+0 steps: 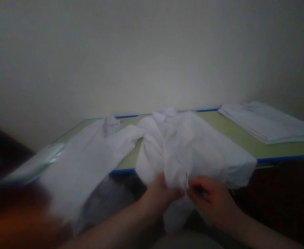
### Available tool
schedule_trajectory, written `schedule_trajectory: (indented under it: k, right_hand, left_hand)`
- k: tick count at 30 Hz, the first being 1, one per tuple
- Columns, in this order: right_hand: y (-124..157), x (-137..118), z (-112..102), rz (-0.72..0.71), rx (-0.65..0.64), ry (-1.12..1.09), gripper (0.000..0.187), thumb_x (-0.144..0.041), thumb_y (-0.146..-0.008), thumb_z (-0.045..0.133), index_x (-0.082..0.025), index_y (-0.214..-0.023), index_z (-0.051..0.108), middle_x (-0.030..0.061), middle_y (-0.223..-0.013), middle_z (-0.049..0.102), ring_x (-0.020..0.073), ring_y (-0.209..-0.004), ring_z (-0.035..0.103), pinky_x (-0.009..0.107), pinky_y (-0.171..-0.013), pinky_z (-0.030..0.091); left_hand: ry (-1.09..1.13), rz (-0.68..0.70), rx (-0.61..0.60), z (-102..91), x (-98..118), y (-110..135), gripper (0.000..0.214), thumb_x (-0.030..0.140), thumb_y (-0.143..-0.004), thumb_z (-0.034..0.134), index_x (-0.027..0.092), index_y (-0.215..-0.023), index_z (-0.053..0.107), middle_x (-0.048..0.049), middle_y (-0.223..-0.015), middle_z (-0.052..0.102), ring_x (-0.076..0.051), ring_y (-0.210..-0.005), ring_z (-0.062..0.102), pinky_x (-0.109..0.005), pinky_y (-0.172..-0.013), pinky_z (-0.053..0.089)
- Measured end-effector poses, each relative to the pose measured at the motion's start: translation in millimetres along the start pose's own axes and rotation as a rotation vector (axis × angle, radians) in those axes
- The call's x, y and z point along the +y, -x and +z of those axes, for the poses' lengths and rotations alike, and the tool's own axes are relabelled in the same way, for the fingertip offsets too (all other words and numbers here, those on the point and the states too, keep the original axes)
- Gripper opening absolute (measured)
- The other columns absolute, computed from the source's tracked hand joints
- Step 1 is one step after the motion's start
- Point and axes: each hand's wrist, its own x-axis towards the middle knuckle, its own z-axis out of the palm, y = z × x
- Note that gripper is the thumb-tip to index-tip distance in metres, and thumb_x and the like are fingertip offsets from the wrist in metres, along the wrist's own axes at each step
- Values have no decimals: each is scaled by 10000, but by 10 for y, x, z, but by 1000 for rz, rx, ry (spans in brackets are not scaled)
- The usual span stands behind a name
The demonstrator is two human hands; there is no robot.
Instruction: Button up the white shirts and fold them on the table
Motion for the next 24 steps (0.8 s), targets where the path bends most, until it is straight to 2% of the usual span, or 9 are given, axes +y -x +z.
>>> schedule_trajectory:
  k: [5,11,14,18,22,24]
  right_hand:
    - [10,3,0,39,-6,-45,131,-270,-773,570,-215,-848,662,3,-783,646,136,-716,589,245,-660,449]
    - [-2,-12,-17,20,-46,-99,134,-269,-774,575,-206,-834,676,20,-783,644,145,-720,588,252,-656,463]
    - [-9,-10,-55,-10,-126,-240,183,-267,-793,563,-206,-924,676,39,-910,644,153,-833,598,263,-745,481]
    - [-32,27,-89,29,-219,-403,235,-243,-837,493,-235,-981,679,36,-1034,627,156,-958,587,292,-855,468]
    - [-47,56,-68,73,-202,-363,200,-263,-813,525,-230,-914,695,25,-973,646,150,-916,595,279,-822,478]
    - [-41,71,-40,123,-201,-357,200,-282,-818,515,-215,-902,685,18,-868,655,136,-823,607,253,-734,492]
  left_hand:
    - [-34,11,17,-13,-19,-25,477,148,-594,728,139,-1059,620,-114,-1024,666,-266,-949,614,-384,-854,460]
    - [-66,24,-5,-7,-8,-13,442,235,-635,737,138,-1050,619,-114,-1024,668,-259,-926,621,-366,-832,472]
    - [-95,35,-2,-12,-28,-17,450,240,-643,733,130,-1061,609,-116,-1025,666,-257,-927,619,-360,-827,472]
    - [-138,24,16,-21,-37,-33,470,205,-614,743,123,-1057,608,-112,-997,673,-254,-898,623,-351,-801,477]
    - [-148,24,-18,-37,-23,-40,458,185,-601,745,133,-1040,623,-99,-993,676,-248,-899,622,-344,-806,475]
    - [-148,19,-18,-48,-25,-41,484,183,-591,752,132,-1053,618,-103,-994,676,-252,-900,623,-348,-807,475]
